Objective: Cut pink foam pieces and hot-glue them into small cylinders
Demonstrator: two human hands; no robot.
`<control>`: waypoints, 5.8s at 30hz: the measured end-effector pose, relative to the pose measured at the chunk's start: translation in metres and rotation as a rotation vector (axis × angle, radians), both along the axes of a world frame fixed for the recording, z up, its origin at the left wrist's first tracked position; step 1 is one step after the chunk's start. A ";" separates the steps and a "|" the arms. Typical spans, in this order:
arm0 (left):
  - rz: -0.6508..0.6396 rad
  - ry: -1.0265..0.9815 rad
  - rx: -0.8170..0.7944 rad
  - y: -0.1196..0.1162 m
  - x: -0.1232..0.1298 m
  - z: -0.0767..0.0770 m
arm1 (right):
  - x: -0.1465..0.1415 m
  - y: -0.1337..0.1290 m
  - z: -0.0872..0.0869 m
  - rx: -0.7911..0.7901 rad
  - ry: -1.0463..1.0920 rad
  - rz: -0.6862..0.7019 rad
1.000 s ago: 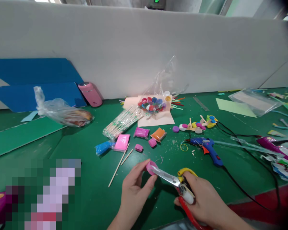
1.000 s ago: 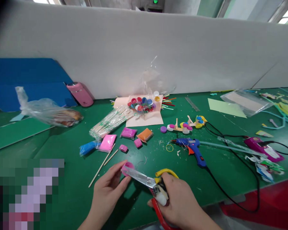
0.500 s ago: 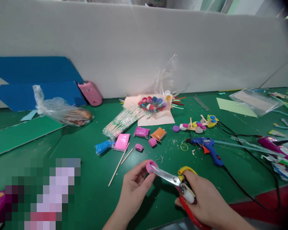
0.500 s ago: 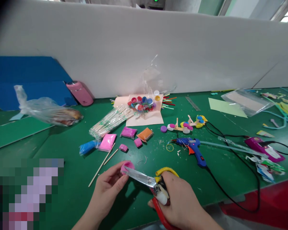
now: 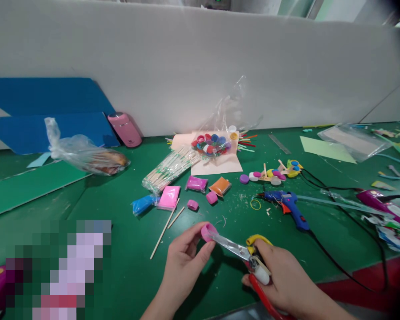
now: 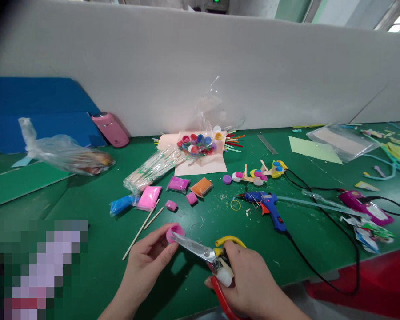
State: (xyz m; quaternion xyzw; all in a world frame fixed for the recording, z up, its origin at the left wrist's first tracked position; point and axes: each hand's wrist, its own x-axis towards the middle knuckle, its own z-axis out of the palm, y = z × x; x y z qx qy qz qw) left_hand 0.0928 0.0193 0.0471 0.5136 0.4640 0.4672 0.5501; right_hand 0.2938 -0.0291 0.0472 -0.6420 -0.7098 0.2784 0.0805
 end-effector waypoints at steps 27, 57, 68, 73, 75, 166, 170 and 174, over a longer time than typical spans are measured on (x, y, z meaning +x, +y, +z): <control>-0.078 -0.305 -0.319 0.001 0.006 0.001 | 0.006 0.003 0.013 -0.067 0.139 0.007; -0.012 -0.288 -0.241 0.001 0.008 0.000 | 0.008 0.003 0.012 -0.072 0.086 -0.021; -0.058 -0.315 -0.257 0.001 0.008 -0.001 | 0.008 0.003 0.010 -0.003 0.039 -0.010; -0.076 -0.331 -0.260 0.001 0.007 -0.002 | 0.009 0.005 0.012 0.010 0.039 -0.001; -0.079 -0.334 -0.266 0.001 0.007 -0.002 | 0.009 0.006 0.011 0.007 0.046 0.000; 0.075 -0.061 -0.143 0.000 0.009 0.000 | 0.007 0.001 0.010 0.033 0.039 -0.024; 0.087 -0.028 -0.054 -0.001 0.010 -0.003 | 0.005 -0.001 0.011 0.031 0.039 -0.023; 0.071 -0.001 -0.027 -0.001 0.009 -0.006 | 0.004 -0.001 0.010 0.035 0.028 -0.024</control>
